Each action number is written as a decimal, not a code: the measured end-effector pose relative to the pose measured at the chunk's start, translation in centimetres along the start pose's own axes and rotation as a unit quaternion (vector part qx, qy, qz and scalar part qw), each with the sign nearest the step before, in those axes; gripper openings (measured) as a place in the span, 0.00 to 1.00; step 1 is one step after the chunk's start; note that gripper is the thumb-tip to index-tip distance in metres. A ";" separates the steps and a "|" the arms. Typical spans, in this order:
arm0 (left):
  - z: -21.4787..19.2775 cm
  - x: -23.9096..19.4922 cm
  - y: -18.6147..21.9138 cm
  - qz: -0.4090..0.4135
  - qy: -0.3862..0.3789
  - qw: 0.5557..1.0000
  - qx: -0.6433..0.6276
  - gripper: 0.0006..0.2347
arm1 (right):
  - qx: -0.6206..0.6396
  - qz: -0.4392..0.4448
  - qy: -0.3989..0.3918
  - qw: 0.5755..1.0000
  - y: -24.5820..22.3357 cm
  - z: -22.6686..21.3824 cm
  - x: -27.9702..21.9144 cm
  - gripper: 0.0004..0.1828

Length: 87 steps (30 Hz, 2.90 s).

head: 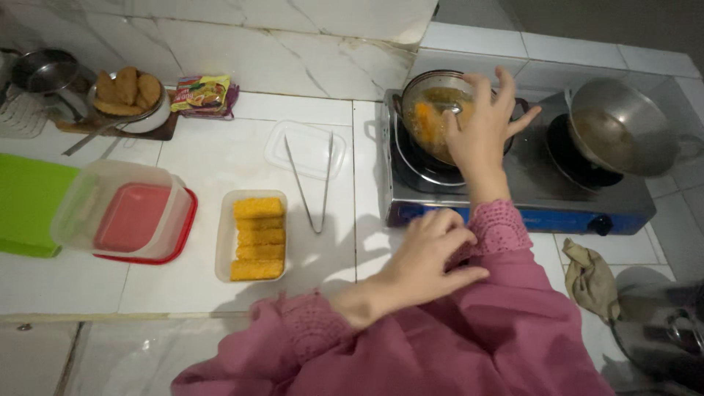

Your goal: The person places breaded food items into a pot of hot oil and uses a slotted spoon to turn them while they fry. The person continues to monitor and adjust the items in the oil.

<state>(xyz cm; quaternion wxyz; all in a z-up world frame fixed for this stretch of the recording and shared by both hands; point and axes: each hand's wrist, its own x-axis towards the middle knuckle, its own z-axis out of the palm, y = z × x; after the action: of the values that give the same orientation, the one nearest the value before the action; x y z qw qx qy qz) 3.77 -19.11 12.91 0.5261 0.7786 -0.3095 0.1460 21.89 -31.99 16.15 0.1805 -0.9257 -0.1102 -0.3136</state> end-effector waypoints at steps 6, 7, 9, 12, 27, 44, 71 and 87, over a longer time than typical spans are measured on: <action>2.0 0.9 0.5 0.048 -0.031 0.996 -0.068 0.04 | -0.037 0.017 0.018 0.999 1.7 0.6 -0.8 0.29; 2.0 0.9 0.6 0.068 -0.061 0.990 -0.109 0.04 | -0.036 0.022 0.023 0.999 2.9 0.8 -1.1 0.28; 1.8 -0.3 1.3 0.067 -0.204 0.918 -0.333 0.03 | 0.004 0.083 0.026 0.996 6.6 0.4 -0.9 0.28; -0.3 -1.7 0.6 0.108 -0.317 0.829 -0.448 0.02 | 0.271 0.269 0.091 0.920 13.9 -1.5 -1.7 0.26; -5.8 -4.7 -5.6 -0.328 -0.140 0.911 -0.208 0.14 | 0.091 0.266 -0.075 0.957 22.4 -13.0 -10.1 0.16; -11.3 -8.6 -6.5 -0.266 0.120 0.954 -0.062 0.14 | 0.017 0.158 -0.201 0.967 11.3 1.5 -11.9 0.33; -10.1 -10.1 -7.8 -0.310 0.116 0.940 -0.080 0.14 | 0.041 0.256 -0.118 0.959 8.5 -6.9 -12.1 0.16; -10.0 -10.0 -7.5 -0.317 0.108 0.938 -0.085 0.14 | 0.070 0.275 -0.172 0.943 5.0 -4.7 -13.6 0.17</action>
<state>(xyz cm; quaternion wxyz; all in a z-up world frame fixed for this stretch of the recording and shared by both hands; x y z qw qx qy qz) 1.86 -4.82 5.97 0.6395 0.7683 0.0010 0.0274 10.32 -39.67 9.87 0.3027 -0.9448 0.0974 -0.0788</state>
